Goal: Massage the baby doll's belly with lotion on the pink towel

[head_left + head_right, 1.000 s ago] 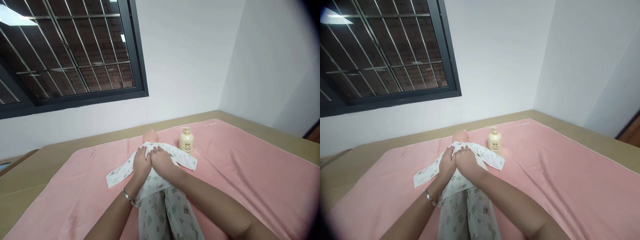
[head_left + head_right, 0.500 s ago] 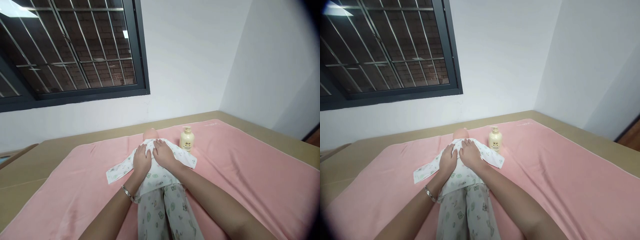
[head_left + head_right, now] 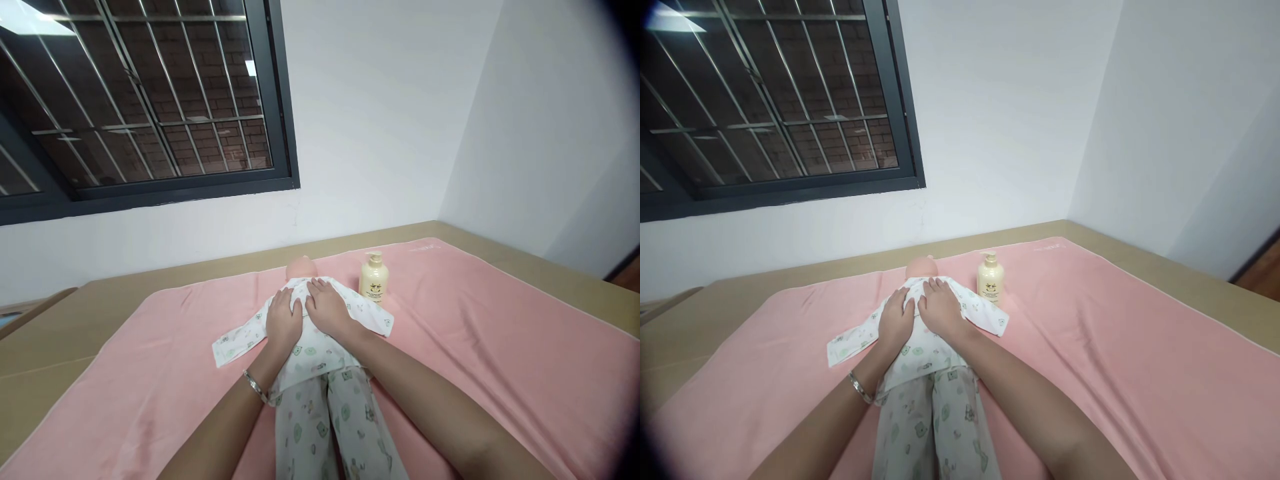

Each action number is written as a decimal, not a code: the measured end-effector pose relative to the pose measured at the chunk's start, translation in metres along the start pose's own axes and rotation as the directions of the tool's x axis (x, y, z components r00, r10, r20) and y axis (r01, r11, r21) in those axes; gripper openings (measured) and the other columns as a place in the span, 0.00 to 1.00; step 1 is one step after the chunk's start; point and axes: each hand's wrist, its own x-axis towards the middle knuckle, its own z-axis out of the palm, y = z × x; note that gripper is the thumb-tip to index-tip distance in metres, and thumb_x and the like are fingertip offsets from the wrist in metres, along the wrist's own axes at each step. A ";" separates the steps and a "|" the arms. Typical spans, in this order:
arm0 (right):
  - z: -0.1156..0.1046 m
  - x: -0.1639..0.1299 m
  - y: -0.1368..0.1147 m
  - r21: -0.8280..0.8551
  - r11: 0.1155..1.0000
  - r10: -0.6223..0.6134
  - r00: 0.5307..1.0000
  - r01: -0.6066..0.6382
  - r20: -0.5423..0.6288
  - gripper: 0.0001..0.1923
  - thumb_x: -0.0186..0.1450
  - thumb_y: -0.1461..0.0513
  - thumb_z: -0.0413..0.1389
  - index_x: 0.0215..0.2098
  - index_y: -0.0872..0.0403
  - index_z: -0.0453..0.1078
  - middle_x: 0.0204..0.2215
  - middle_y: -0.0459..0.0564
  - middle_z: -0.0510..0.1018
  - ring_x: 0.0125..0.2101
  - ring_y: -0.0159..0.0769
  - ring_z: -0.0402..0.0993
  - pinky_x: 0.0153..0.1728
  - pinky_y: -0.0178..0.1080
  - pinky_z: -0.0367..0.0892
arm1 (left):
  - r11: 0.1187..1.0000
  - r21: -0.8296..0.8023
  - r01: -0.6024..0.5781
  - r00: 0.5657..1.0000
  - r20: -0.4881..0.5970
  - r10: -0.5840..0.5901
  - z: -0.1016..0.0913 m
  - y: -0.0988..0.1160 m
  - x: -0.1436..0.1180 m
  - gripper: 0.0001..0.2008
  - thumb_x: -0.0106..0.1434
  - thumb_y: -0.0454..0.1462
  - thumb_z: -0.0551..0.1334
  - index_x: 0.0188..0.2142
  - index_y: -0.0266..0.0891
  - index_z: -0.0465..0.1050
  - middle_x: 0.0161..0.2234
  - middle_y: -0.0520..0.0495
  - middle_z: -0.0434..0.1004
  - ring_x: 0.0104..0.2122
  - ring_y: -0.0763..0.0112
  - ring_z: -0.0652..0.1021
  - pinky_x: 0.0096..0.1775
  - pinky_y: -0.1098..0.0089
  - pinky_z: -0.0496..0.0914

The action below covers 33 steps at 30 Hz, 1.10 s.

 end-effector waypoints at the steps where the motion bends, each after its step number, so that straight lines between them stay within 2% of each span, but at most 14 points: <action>1: 0.000 0.000 0.000 0.001 1.000 0.000 1.000 0.000 -0.002 0.25 0.71 0.62 0.41 0.62 0.65 0.62 0.61 0.58 0.66 0.63 0.43 0.57 0.64 0.42 0.48 | 1.000 0.003 -0.001 1.000 0.003 0.001 0.000 0.000 0.000 0.23 0.67 0.39 0.49 0.56 0.32 0.68 0.58 0.36 0.70 0.61 0.52 0.66 0.62 0.51 0.59; 6: 0.001 0.001 0.002 -0.003 1.000 -0.004 1.000 0.004 0.010 0.26 0.71 0.61 0.40 0.63 0.64 0.61 0.62 0.59 0.65 0.63 0.45 0.56 0.64 0.44 0.48 | 1.000 0.013 -0.012 1.000 0.004 0.012 -0.001 0.001 0.000 0.23 0.66 0.38 0.50 0.56 0.31 0.69 0.58 0.35 0.70 0.61 0.52 0.66 0.62 0.51 0.60; 11: -0.001 0.006 0.010 -0.007 0.998 -0.063 0.990 0.065 0.125 0.28 0.71 0.60 0.41 0.66 0.63 0.55 0.66 0.62 0.57 0.66 0.49 0.50 0.64 0.49 0.48 | 0.999 0.021 -0.045 0.998 -0.038 0.046 0.000 0.001 -0.002 0.21 0.66 0.38 0.51 0.55 0.34 0.70 0.57 0.38 0.71 0.60 0.53 0.68 0.61 0.51 0.62; 13: -0.001 0.007 0.012 -0.012 0.997 -0.078 0.988 0.081 0.136 0.28 0.71 0.61 0.41 0.67 0.63 0.54 0.66 0.62 0.56 0.66 0.49 0.50 0.64 0.49 0.48 | 0.997 0.008 -0.074 0.995 -0.061 0.074 0.001 0.001 -0.004 0.20 0.67 0.38 0.50 0.53 0.36 0.72 0.56 0.39 0.72 0.60 0.55 0.69 0.61 0.52 0.63; 18: -0.003 0.006 0.010 -0.048 0.993 -0.100 0.988 0.106 0.120 0.27 0.71 0.62 0.41 0.67 0.61 0.55 0.65 0.62 0.58 0.65 0.50 0.53 0.63 0.51 0.49 | 0.990 -0.018 -0.137 0.986 -0.098 0.135 0.003 0.000 -0.007 0.19 0.68 0.38 0.48 0.50 0.37 0.75 0.54 0.41 0.75 0.58 0.59 0.71 0.61 0.55 0.63; 22: -0.007 0.003 0.001 -0.066 0.992 -0.099 0.989 0.107 0.107 0.25 0.71 0.61 0.42 0.64 0.58 0.60 0.64 0.59 0.62 0.63 0.50 0.56 0.61 0.50 0.53 | 0.997 -0.017 -0.074 0.996 -0.043 0.073 0.002 -0.001 -0.003 0.21 0.67 0.37 0.49 0.54 0.33 0.71 0.56 0.38 0.72 0.60 0.56 0.69 0.62 0.54 0.62; 25: -0.009 -0.003 -0.009 -0.096 0.991 -0.085 0.993 0.092 0.081 0.23 0.72 0.61 0.42 0.61 0.59 0.65 0.60 0.60 0.67 0.61 0.49 0.60 0.60 0.47 0.56 | 1.000 0.005 -0.025 1.000 -0.008 0.025 0.001 -0.002 -0.002 0.22 0.67 0.38 0.50 0.56 0.33 0.69 0.59 0.37 0.69 0.62 0.53 0.66 0.62 0.51 0.60; 29: -0.009 -0.013 -0.023 -0.170 0.980 -0.087 0.993 0.099 0.073 0.21 0.70 0.64 0.45 0.55 0.64 0.70 0.56 0.65 0.72 0.58 0.48 0.65 0.59 0.44 0.57 | 1.000 0.020 0.024 1.000 -0.019 -0.024 0.001 -0.002 -0.002 0.22 0.67 0.39 0.49 0.56 0.34 0.69 0.60 0.37 0.68 0.62 0.52 0.65 0.62 0.51 0.60; 33: -0.011 -0.017 -0.026 -0.158 0.982 -0.094 0.992 0.107 0.085 0.18 0.68 0.65 0.47 0.50 0.59 0.73 0.52 0.61 0.75 0.56 0.45 0.67 0.58 0.42 0.59 | 1.000 0.006 -0.010 0.999 -0.046 0.010 0.002 -0.003 -0.004 0.21 0.67 0.39 0.49 0.54 0.33 0.70 0.58 0.37 0.70 0.61 0.53 0.67 0.62 0.51 0.61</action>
